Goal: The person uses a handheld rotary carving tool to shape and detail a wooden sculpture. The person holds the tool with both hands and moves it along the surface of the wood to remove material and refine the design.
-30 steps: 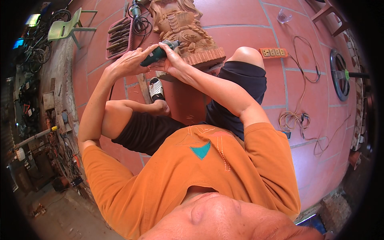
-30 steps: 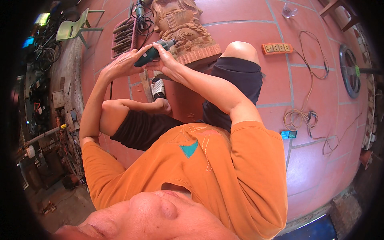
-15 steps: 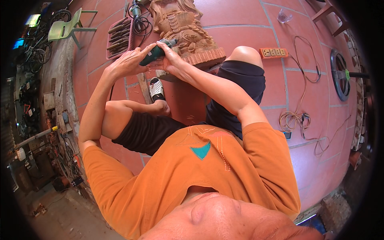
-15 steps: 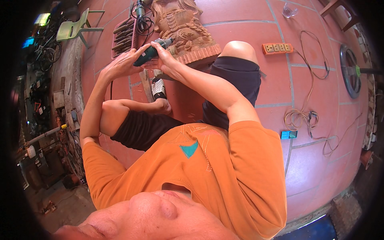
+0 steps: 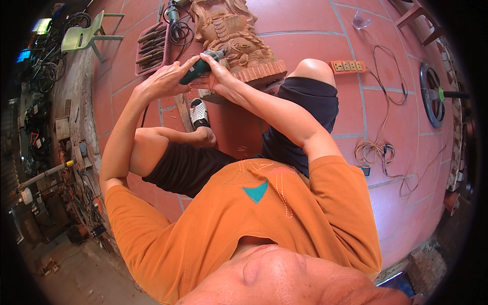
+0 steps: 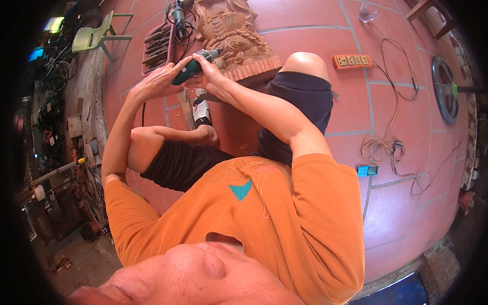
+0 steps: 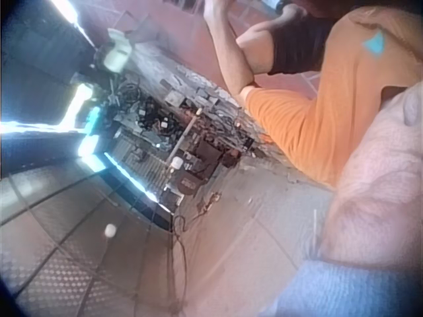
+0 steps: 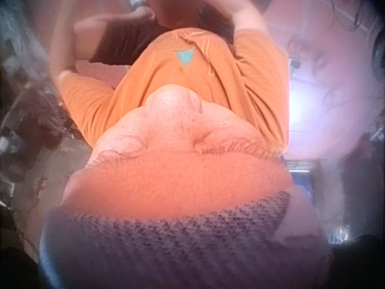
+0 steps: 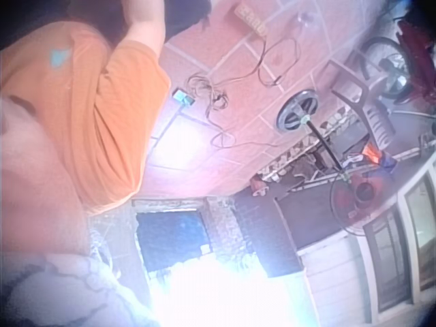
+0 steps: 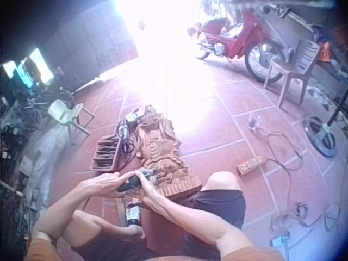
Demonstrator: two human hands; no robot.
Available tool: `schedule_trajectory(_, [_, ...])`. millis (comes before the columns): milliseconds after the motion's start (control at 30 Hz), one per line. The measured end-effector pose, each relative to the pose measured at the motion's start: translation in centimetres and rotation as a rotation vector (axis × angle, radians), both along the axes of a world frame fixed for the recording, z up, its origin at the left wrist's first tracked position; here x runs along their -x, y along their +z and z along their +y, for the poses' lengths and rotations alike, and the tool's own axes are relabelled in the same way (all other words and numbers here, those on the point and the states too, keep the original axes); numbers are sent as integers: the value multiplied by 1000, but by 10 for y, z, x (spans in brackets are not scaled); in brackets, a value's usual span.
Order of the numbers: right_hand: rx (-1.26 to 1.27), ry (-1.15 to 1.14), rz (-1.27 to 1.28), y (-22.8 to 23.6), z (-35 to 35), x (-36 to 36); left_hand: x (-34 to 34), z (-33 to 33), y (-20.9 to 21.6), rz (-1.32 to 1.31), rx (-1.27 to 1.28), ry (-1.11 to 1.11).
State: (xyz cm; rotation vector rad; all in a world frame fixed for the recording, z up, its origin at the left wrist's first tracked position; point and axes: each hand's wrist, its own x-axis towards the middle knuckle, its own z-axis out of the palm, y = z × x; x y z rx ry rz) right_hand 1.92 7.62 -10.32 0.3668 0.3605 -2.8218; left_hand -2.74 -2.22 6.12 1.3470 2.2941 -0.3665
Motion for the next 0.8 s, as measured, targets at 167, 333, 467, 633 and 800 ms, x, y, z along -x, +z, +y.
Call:
schedule_trajectory(167, [1,-3,-5,-2,-1,0,-1,0,0,-2,3,9])
schedule_trajectory(333, [-4,0,-1,-5,-2,1,-2,1,0,-1,10,16])
schedule_trajectory(467, [-11,4,-9,-5,-1,0,-7,6,5,-27,61,73])
schedule_trajectory(633, [-6,4,-15,-2,0,-4,-6,4,3,-24,60,70])
schedule_trajectory(800, [-4,9,-21,-2,1,-5,-3,-1,-2,-6,20,16])
